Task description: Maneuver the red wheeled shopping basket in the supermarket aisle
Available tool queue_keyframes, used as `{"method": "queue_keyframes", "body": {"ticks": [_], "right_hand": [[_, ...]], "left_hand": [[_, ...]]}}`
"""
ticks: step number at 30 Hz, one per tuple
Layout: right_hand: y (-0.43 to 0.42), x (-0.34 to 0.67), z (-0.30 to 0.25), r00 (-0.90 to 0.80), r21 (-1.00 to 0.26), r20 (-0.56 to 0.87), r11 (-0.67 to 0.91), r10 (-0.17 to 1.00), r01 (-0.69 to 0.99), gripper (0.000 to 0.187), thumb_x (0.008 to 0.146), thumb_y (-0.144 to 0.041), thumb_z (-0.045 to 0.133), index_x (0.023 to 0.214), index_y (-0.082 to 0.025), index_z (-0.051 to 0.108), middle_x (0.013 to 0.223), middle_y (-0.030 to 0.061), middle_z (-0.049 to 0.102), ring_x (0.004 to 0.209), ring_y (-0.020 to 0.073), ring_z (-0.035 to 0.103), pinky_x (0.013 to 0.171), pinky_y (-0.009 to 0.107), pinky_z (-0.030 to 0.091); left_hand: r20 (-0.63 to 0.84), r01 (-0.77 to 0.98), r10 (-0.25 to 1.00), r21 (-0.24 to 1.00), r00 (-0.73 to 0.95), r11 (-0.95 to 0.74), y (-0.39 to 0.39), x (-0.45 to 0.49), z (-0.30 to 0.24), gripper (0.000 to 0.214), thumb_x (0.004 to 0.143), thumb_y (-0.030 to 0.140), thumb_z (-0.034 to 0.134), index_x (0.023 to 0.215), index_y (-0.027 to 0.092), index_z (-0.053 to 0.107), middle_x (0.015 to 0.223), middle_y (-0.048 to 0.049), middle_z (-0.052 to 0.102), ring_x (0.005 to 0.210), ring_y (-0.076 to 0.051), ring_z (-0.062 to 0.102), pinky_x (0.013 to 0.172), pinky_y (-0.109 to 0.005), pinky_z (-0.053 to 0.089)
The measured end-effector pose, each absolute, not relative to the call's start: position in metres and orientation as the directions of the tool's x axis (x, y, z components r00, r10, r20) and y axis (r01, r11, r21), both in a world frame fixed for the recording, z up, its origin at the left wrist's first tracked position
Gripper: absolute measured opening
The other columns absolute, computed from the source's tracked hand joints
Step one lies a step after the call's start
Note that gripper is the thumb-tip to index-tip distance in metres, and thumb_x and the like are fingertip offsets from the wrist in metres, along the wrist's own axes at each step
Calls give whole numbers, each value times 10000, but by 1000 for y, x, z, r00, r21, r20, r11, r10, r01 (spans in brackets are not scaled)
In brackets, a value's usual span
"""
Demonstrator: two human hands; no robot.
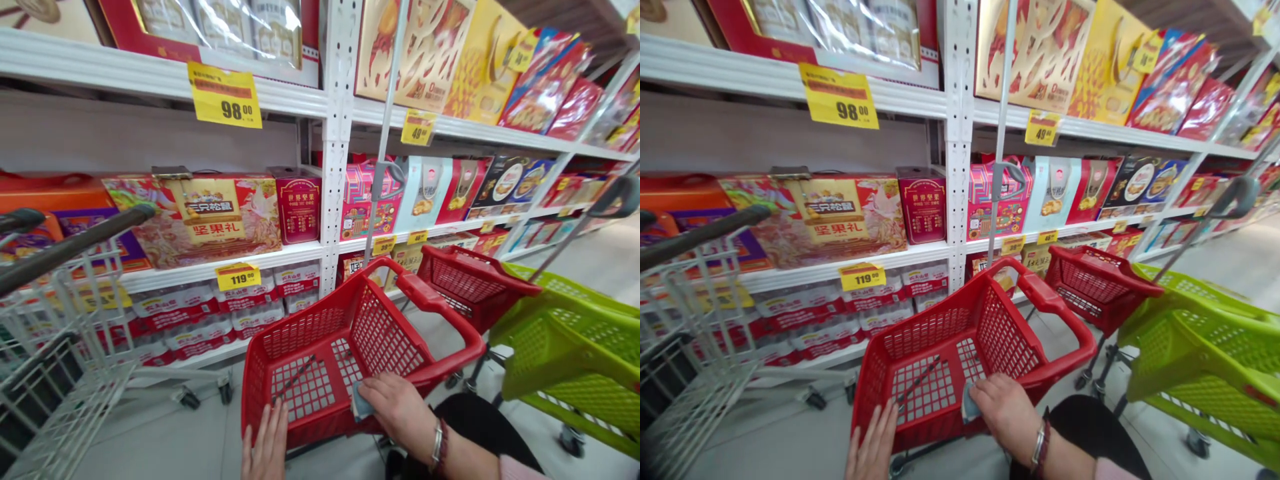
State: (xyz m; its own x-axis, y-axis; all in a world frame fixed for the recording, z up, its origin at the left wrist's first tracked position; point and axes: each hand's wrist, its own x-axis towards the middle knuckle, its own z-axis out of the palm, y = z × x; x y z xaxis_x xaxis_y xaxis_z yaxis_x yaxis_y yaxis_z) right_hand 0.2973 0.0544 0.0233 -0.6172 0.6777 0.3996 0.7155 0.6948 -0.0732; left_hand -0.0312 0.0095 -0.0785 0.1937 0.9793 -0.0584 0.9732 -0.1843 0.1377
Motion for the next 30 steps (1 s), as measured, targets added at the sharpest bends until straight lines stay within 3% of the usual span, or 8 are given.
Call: {"method": "queue_keyframes", "body": {"ticks": [7, 11, 15, 20, 22, 26, 30], "right_hand": [[57, 193, -4, -628, -261, 269, 683, 730, 682, 284, 906, -172, 627, 1187, -203, 646, 1060, 63, 740, 935, 234, 661, 878, 370, 507], [56, 191, -7, -651, -309, 272, 705, 709, 639, 345, 898, -207, 670, 1241, -224, 634, 1175, 54, 737, 994, 233, 663, 907, 356, 497], [51, 222, -6, -633, -292, 338, 717, 696, 633, 364, 924, -165, 618, 1282, -229, 627, 1250, 59, 724, 1044, 226, 663, 954, 356, 484], [44, 217, -14, -613, -273, 375, 714, 696, 644, 351, 929, -150, 585, 1273, -204, 632, 1213, 87, 732, 1036, 239, 661, 966, 368, 487], [43, 197, -19, -620, -295, 344, 708, 705, 641, 347, 925, -164, 599, 1267, -215, 632, 1202, 77, 732, 1007, 238, 661, 940, 367, 494], [44, 153, -21, -662, -345, 239, 700, 710, 626, 325, 903, -207, 640, 1228, -214, 637, 1167, 66, 734, 983, 246, 658, 912, 371, 496], [46, 133, -13, -685, -369, 159, 686, 711, 627, 335, 914, -271, 660, 1242, -214, 619, 1147, 51, 736, 974, 251, 657, 882, 370, 501]], "left_hand": [[-4, 981, 987, 106, 162, -161, 3, -16, -66, 1021, 649, 346, 621, 1578, 106, 274, 1697, -64, 186, 1591, -316, 195, 1311, -548, 41], [-62, 972, 981, 162, 185, -173, 2, -34, -73, 984, 695, 310, 588, 1584, 69, 244, 1701, -117, 190, 1590, -328, 170, 1310, -539, 148], [46, 967, 992, 222, 116, -123, -5, -58, -96, 1030, 749, 206, 545, 1603, 49, -9, 1715, -194, 144, 1596, -321, 40, 1283, -507, 280], [46, 942, 991, 309, 123, -131, -12, -56, -104, 1215, 669, 126, 584, 1563, 174, -237, 1740, -137, 91, 1591, -295, -53, 1287, -490, 285], [8, 938, 992, 326, 123, -119, -11, -51, -100, 1191, 669, 146, 588, 1582, 147, -177, 1738, -142, 74, 1589, -307, -68, 1289, -503, 272], [-119, 922, 978, 369, 174, -119, -6, -48, -92, 1057, 667, 208, 612, 1589, 4, 136, 1726, -176, 64, 1584, -347, -79, 1304, -499, 218], [-93, 928, 983, 355, 158, -115, -5, -49, -86, 1043, 661, 158, 572, 1592, 7, 125, 1729, -170, 70, 1598, -312, -41, 1313, -465, 196]]}}
